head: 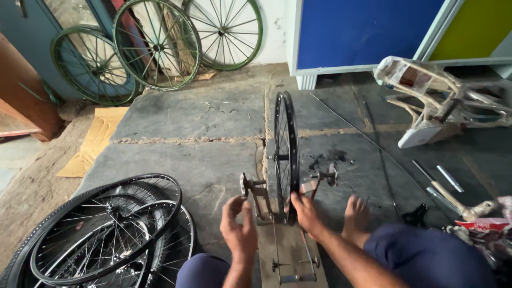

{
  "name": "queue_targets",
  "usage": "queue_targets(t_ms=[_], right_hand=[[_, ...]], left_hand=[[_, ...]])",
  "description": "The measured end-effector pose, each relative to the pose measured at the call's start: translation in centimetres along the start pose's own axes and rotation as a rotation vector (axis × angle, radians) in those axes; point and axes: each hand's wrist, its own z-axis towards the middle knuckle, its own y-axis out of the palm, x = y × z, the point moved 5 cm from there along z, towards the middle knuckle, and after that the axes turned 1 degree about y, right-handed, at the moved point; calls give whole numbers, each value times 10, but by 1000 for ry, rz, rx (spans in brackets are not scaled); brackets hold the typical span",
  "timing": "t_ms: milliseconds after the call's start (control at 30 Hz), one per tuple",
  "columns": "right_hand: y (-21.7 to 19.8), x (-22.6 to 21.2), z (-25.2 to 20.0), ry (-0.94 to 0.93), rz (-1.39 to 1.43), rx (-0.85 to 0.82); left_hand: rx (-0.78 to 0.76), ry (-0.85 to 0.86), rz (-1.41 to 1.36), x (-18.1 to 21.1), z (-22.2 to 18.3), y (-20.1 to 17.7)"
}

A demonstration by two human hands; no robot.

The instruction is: The person sits on the floor and uses their hands to adjust spokes and the rim of a bicycle wheel mounted on a truing stand, spinning the wheel and tightening components.

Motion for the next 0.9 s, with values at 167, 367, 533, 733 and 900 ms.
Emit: queue_targets(t_ms=[167, 367, 533, 733, 900], right_hand=[[-6, 22, -61, -124, -164, -44], [-5, 18, -105, -189, -287, -198], [-31, -6, -71, 151, -421, -192], [-22, 8, 28, 291, -17, -84], [-12, 79, 76, 528, 310, -71]], left_hand=[[-376, 49, -74, 40, -25, 39], [-443, 404, 27, 77, -14, 78], [-529, 205, -141, 50, -21, 79], [-603, -7, -166, 36, -67, 63], [-655, 34, -175, 47, -79, 52]])
